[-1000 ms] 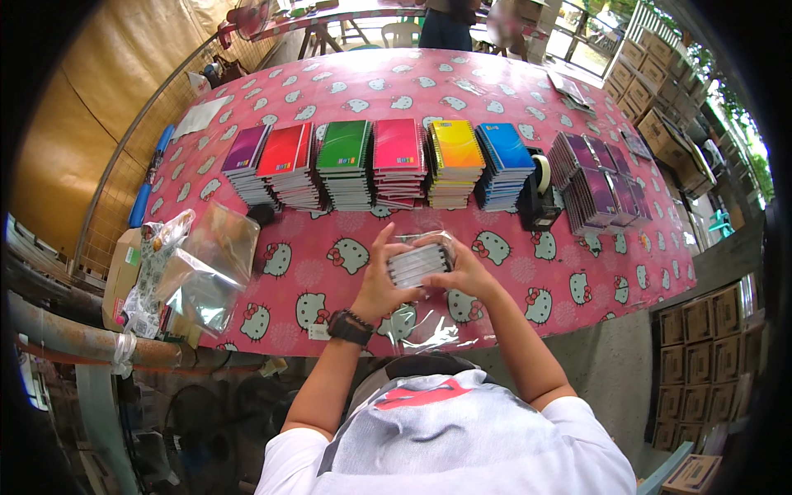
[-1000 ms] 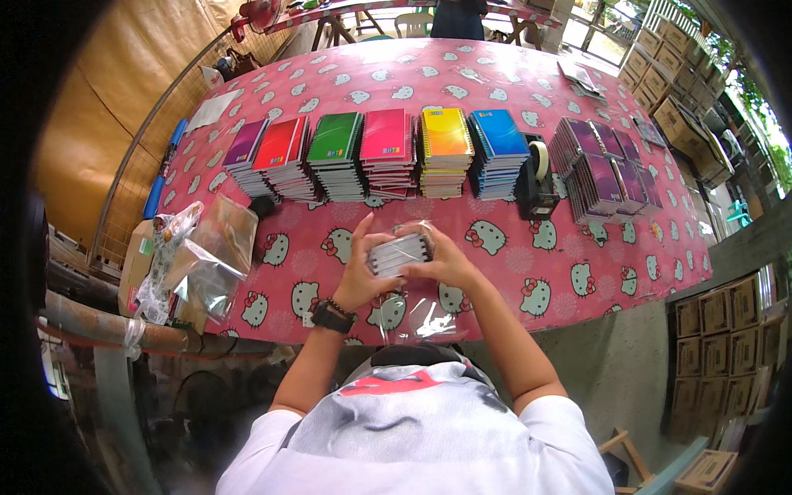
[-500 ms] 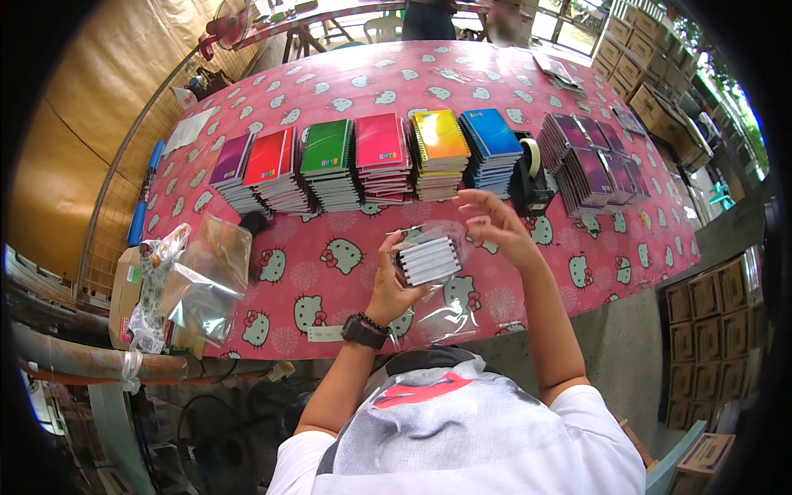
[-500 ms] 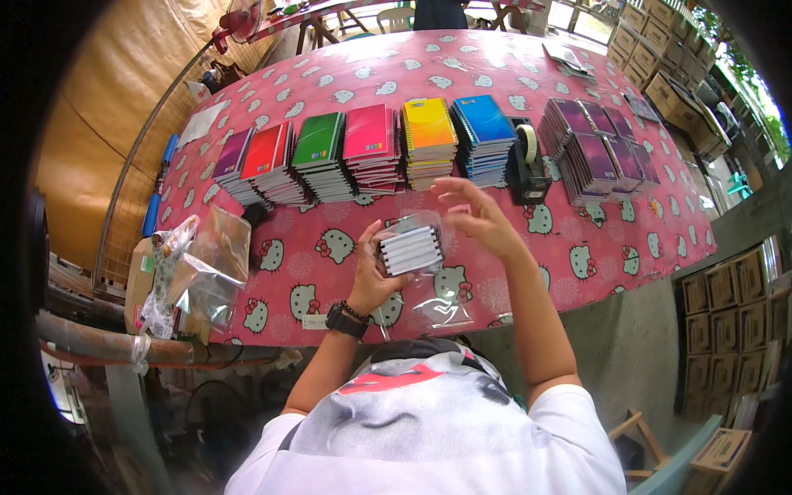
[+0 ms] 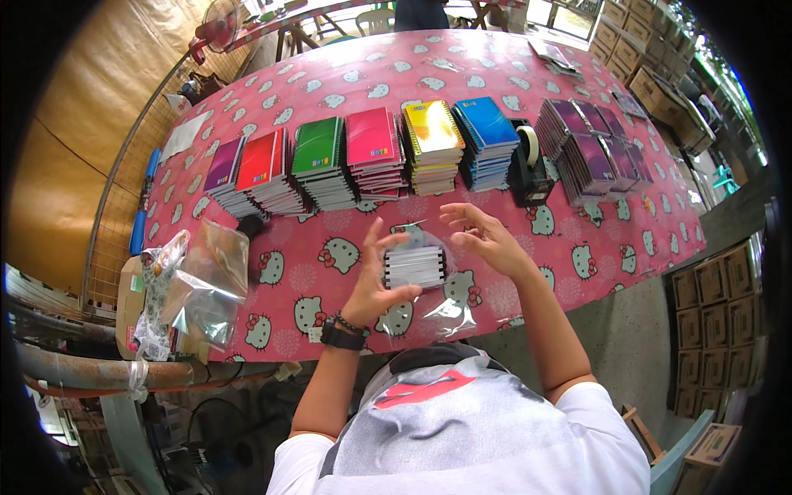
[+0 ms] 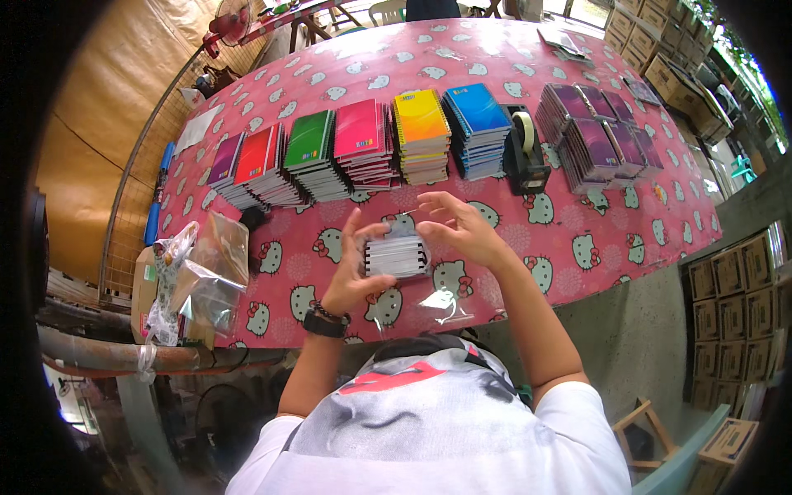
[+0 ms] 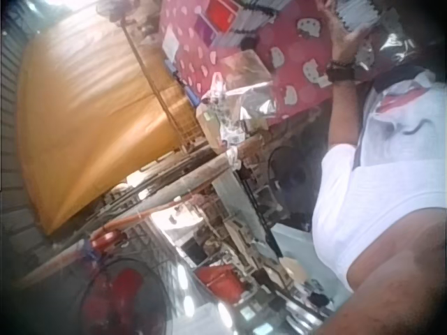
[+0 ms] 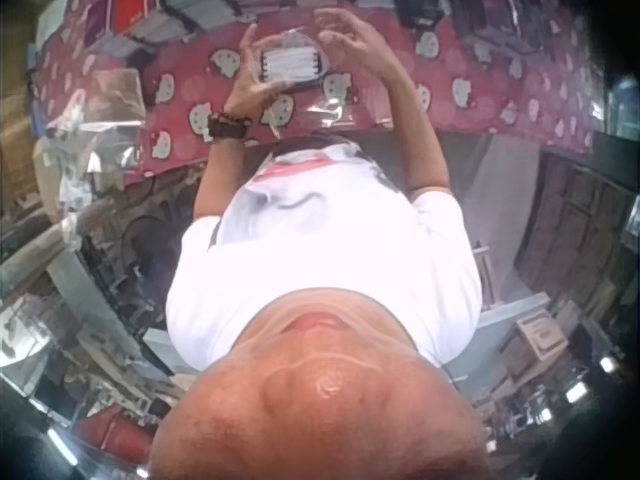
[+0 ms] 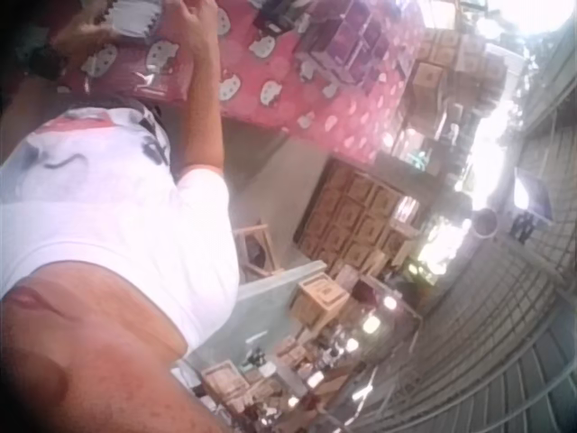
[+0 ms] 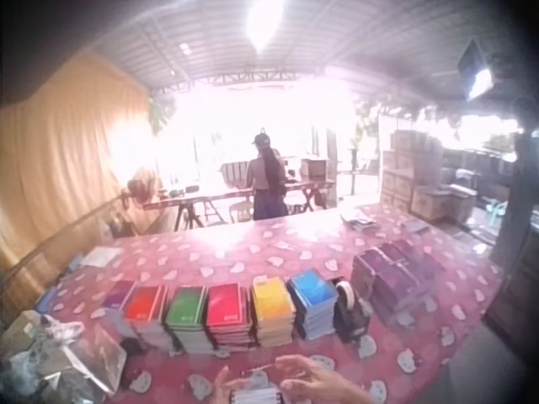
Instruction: The person repeatedly picks up small spiral-bound notebooks from stacks on a pink Hello Kitty table, places them into clear plastic bags, and sets the packaged notebooks aside. The person handles notebooks of various colors one at a time throughout the clip.
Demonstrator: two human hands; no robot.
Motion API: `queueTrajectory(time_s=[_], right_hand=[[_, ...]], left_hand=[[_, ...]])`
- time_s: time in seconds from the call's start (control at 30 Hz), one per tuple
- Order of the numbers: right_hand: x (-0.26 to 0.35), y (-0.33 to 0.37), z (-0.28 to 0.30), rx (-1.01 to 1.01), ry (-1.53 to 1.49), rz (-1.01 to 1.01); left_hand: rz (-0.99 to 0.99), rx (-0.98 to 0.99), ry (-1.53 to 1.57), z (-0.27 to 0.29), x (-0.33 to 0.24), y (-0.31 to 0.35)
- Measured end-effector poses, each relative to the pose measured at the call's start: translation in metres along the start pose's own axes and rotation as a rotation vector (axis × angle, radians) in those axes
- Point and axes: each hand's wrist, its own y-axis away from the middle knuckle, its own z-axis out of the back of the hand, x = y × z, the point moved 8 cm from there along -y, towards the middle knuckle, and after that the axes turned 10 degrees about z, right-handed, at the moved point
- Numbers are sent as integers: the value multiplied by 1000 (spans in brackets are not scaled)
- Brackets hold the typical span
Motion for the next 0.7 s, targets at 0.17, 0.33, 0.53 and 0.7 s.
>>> queueTrajectory(time_s=[0.17, 0.33, 0.53, 0.7], right_hand=[[25, -18, -8, 103, 774, -13], [48, -15, 25, -275, 614, 100], [12, 45, -14, 194, 169, 95], [10, 47, -35, 105, 309, 255]], left_hand=[[112, -264, -718, 22, -44, -15], [-84, -404, -674, 15, -95, -8], [-355, 69, -1300, -32, -65, 27], [-486, -397, -671, 19, -98, 41]])
